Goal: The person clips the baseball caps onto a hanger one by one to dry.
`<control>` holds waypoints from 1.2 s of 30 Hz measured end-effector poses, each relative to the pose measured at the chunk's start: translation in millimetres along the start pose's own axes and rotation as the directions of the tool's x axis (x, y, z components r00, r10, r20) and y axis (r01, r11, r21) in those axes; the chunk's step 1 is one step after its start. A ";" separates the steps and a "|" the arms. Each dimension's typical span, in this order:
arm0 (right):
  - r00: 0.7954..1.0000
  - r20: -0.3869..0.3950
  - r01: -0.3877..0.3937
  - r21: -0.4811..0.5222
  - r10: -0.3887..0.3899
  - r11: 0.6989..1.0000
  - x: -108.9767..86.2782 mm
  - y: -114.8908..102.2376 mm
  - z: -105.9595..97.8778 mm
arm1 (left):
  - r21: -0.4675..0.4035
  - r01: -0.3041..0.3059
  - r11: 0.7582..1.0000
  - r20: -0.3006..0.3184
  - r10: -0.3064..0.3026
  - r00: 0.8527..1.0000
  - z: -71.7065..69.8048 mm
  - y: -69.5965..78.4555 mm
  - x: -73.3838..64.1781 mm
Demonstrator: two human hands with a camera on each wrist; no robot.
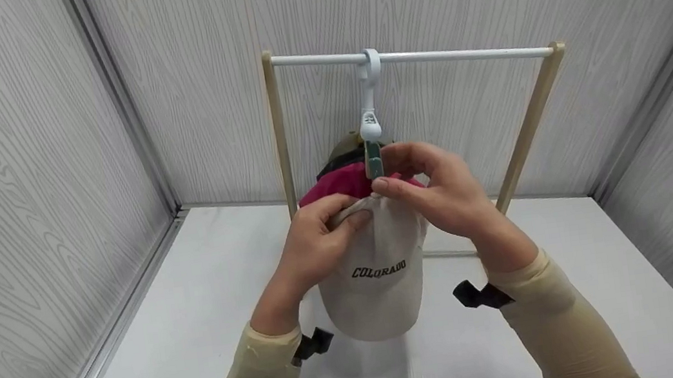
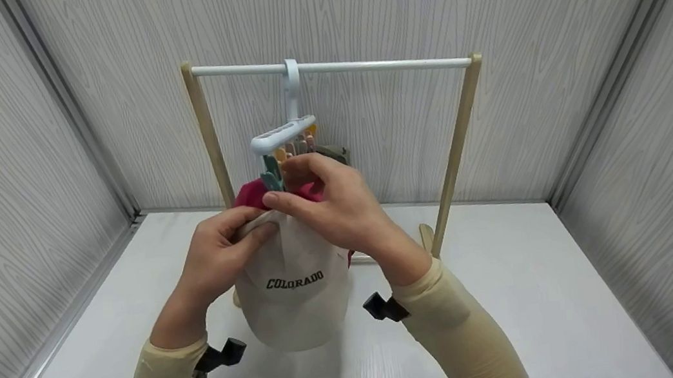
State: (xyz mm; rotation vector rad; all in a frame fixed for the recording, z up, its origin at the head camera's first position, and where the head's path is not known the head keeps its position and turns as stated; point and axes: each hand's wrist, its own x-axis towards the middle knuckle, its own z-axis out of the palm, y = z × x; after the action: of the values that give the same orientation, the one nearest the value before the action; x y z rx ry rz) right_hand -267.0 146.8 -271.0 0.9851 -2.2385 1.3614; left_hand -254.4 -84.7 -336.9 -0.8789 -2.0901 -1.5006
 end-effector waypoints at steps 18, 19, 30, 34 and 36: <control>0.994 -0.064 -0.079 0.135 0.088 0.988 17.8 -15.7 15.9 | 0.001 -0.010 1.000 0.001 0.010 1.000 0.4 1.4 0.1; 0.994 -0.068 -0.074 0.150 0.085 0.986 18.2 -15.5 16.1 | 0.002 -0.010 1.000 0.003 0.010 1.000 0.4 1.6 0.1; 0.994 -0.085 -0.046 0.208 0.065 0.977 16.8 -8.9 12.4 | -0.010 -0.015 1.000 0.003 0.015 1.000 -0.7 1.3 -0.8; 0.996 -0.074 -0.041 0.221 0.058 0.974 14.9 -6.4 10.1 | -0.025 -0.013 1.000 0.000 0.013 1.000 -1.0 1.2 -1.7; 0.995 -0.070 -0.047 0.230 0.065 0.972 14.1 -5.9 9.1 | -0.028 -0.013 1.000 -0.002 0.013 1.000 -1.2 1.0 -2.3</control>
State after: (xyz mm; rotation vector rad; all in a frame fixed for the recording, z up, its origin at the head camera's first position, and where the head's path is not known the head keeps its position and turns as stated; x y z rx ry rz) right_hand -272.1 131.7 -263.1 0.9303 -2.1022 1.6822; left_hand -252.2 -86.2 -337.3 -0.8999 -2.0627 -1.5265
